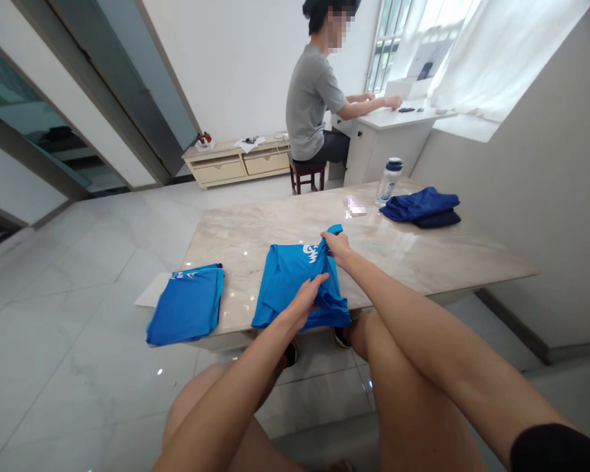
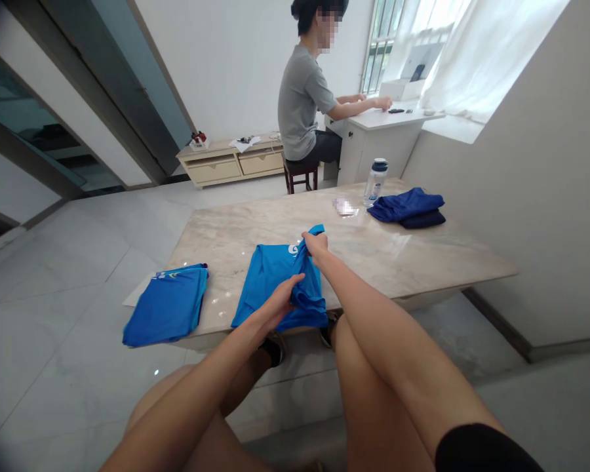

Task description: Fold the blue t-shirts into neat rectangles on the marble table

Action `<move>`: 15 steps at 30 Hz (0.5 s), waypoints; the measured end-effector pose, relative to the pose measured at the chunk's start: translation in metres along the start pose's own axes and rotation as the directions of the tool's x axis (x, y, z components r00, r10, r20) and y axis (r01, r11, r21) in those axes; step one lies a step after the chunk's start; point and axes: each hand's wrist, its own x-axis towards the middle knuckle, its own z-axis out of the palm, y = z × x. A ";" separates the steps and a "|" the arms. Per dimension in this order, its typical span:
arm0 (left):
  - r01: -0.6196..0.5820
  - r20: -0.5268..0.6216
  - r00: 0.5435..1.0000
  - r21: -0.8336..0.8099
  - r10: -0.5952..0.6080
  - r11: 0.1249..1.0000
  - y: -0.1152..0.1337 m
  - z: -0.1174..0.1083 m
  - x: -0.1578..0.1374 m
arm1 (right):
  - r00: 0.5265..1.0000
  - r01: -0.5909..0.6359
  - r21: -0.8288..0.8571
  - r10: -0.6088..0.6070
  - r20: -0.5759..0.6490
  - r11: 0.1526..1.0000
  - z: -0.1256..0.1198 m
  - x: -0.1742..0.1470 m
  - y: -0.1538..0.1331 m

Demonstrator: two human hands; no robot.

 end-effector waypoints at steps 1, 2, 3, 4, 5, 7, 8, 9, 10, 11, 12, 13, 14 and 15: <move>-0.021 -0.030 0.999 0.011 0.021 1.000 -0.004 -0.006 -0.003 | 1.000 0.007 -0.019 -0.007 0.005 1.000 0.010 -0.001 0.000; -0.045 -0.072 0.996 0.032 0.047 0.998 -0.008 -0.012 -0.005 | 1.000 0.015 -0.041 -0.014 0.010 0.999 0.020 -0.003 0.000; -0.064 -0.119 0.990 0.057 0.071 0.996 -0.012 -0.018 -0.007 | 1.000 0.022 -0.065 -0.021 0.014 0.998 0.028 -0.004 0.000; -0.072 -0.165 0.983 0.078 0.084 0.994 -0.016 -0.025 -0.008 | 0.999 0.028 -0.090 -0.027 0.018 0.996 0.036 -0.006 0.000; -0.064 -0.208 0.975 0.094 0.083 0.993 -0.019 -0.031 -0.009 | 0.999 0.034 -0.115 -0.032 0.021 0.993 0.044 -0.007 -0.001; -0.034 -0.281 0.957 0.119 0.067 0.992 -0.025 -0.044 -0.009 | 0.999 0.045 -0.164 -0.042 0.022 0.985 0.056 -0.011 0.000; -0.031 -0.317 0.946 0.131 0.071 0.991 -0.028 -0.051 -0.008 | 0.999 0.051 -0.185 -0.048 0.021 0.981 0.062 -0.012 0.000; -0.038 -0.352 0.932 0.144 0.087 0.989 -0.032 -0.058 -0.007 | 0.998 0.055 -0.204 -0.052 0.019 0.977 0.067 -0.014 0.001; -0.056 -0.383 0.917 0.157 0.113 0.986 -0.035 -0.064 -0.006 | 0.998 0.056 -0.219 -0.053 0.017 0.974 0.071 -0.015 0.002; -0.082 -0.403 0.904 0.166 0.144 0.983 -0.039 -0.071 -0.006 | 0.999 0.053 -0.230 -0.051 0.015 0.972 0.075 -0.017 0.003; -0.109 -0.410 0.895 0.173 0.172 0.979 -0.044 -0.077 -0.006 | 0.999 0.049 -0.237 -0.047 0.012 0.970 0.078 -0.018 0.004; -0.133 -0.408 0.892 0.178 0.196 0.975 -0.048 -0.084 -0.006 | 0.999 0.045 -0.240 -0.043 0.012 0.970 0.081 -0.019 0.006; -0.153 -0.401 0.890 0.182 0.216 0.971 -0.052 -0.090 -0.006 | 0.999 0.043 -0.239 -0.041 0.013 0.970 0.083 -0.021 0.007; -0.173 -0.394 0.888 0.189 0.236 0.967 -0.056 -0.096 -0.007 | 0.999 0.044 -0.235 -0.041 0.018 0.971 0.085 -0.022 0.008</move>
